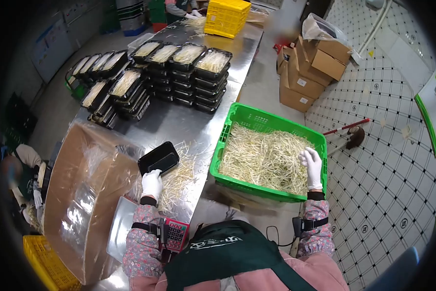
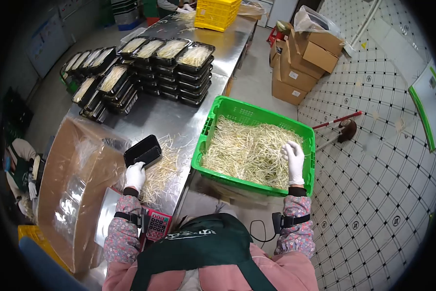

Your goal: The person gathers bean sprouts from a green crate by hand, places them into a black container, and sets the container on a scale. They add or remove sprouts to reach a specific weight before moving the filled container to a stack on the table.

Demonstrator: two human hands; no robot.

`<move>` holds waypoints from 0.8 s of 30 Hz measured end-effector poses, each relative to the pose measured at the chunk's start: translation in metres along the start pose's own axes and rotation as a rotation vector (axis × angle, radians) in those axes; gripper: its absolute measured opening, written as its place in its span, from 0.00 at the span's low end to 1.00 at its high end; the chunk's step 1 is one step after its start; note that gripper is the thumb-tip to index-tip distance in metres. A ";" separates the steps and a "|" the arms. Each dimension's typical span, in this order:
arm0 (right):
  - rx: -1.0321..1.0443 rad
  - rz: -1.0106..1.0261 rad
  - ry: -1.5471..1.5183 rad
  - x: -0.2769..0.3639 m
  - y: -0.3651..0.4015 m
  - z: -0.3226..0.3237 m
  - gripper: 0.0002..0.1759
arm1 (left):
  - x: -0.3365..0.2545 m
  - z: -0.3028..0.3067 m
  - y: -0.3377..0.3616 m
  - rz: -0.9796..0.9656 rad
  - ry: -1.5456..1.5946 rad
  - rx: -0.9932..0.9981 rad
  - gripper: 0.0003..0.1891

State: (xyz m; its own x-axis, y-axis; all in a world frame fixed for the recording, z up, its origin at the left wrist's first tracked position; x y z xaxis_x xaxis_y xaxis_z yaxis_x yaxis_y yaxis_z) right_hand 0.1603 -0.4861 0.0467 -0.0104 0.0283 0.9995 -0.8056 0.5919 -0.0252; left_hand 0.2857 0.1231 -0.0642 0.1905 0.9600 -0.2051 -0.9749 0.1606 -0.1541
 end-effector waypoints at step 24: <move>1.200 0.199 1.021 -0.262 -0.021 -0.249 0.38 | -0.129 0.087 0.111 0.643 0.463 -0.204 0.10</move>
State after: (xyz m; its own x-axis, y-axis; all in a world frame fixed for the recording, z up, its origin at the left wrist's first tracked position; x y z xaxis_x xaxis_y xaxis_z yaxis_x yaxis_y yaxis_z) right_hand 0.3270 -0.3053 -0.2186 -0.1817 0.8230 0.5382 -0.8248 -0.4256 0.3723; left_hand 0.1425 0.0375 0.0294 -0.3274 0.6513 -0.6846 -0.8782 -0.4770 -0.0338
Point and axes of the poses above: each hand's wrist, its own y-axis away from the middle knuckle, its own z-axis out of the back of the hand, x = y × z, the point moved 8 cm from there along -y, towards the middle knuckle, and after that the axes turned 5 degrees about -y, right-handed, at the moved point
